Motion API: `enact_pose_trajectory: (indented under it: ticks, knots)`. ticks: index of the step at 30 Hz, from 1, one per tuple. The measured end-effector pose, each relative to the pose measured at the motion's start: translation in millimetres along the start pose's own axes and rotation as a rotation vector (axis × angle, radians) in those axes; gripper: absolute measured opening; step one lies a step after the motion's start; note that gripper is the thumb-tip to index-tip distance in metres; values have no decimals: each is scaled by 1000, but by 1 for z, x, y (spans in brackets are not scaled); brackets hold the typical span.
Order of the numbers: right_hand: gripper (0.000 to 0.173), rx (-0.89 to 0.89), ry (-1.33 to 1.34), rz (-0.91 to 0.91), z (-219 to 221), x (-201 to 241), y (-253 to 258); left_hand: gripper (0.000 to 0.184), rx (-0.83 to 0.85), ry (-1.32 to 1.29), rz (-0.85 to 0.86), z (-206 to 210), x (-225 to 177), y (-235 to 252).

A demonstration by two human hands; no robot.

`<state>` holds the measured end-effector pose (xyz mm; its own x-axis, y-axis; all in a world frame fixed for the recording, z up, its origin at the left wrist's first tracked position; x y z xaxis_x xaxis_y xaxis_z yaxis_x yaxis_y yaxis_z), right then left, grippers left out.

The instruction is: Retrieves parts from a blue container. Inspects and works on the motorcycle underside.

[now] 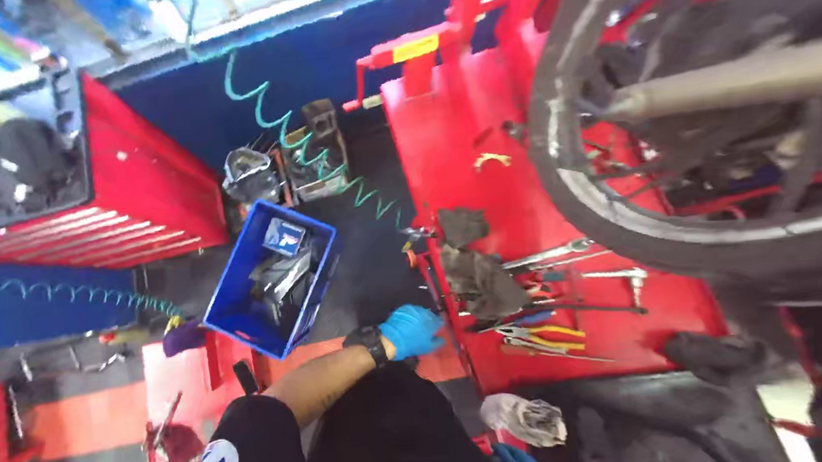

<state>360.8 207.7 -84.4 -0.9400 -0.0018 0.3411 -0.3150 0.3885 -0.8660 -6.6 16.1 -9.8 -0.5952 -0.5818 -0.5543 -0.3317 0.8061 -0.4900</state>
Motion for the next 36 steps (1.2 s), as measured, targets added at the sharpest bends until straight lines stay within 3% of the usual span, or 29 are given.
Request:
enact_pose_trajectory:
  ticks: [4, 5, 7, 9, 14, 17, 20, 26, 30, 36]
  knots:
    - [34, 70, -199, -223, 4, 57, 14, 46, -69, -317, -510, 75, 122, -74]
    - [33, 91, -222, -287, 6, 68, 21, 46, -102, -415, -648, 95, 135, -105]
    - [32, 161, -264, -369, 14, 94, 29, 46, -17, -726, -975, 122, 135, -171]
    - [30, 213, -318, -402, 37, 127, 18, 48, -268, -889, -1095, 198, 162, -232]
    - [28, 231, -430, -480, 93, 177, 4, 50, -248, -1136, -1378, 333, 157, -345]
    - [26, 297, -522, -513, 136, 197, -3, 48, -298, -1264, -1413, 370, 162, -372]
    - [26, 345, -680, -534, 176, 213, -5, 46, -361, -1342, -1408, 368, 184, -375]
    - [29, 393, -964, -432, 252, 269, 29, 43, -472, -1405, -1286, 306, 268, -360]
    - [29, 374, -1065, -527, 331, 337, 85, 42, -437, -1388, -1222, 273, 332, -333]
    - [61, 267, -981, -610, 484, 455, 226, 39, -430, -1393, -1171, 250, 400, -269]
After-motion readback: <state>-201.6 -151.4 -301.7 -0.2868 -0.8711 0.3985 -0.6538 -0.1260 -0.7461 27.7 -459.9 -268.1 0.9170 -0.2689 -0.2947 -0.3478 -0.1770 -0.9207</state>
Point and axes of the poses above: each hand's wrist, its own y-axis towards the middle knuckle, its own z-axis out of the palm, x = y × z, the point moved 2 cm from there along y, towards the middle knuckle, and after that the axes turned 4 degrees about y, right-handed, at the moved point
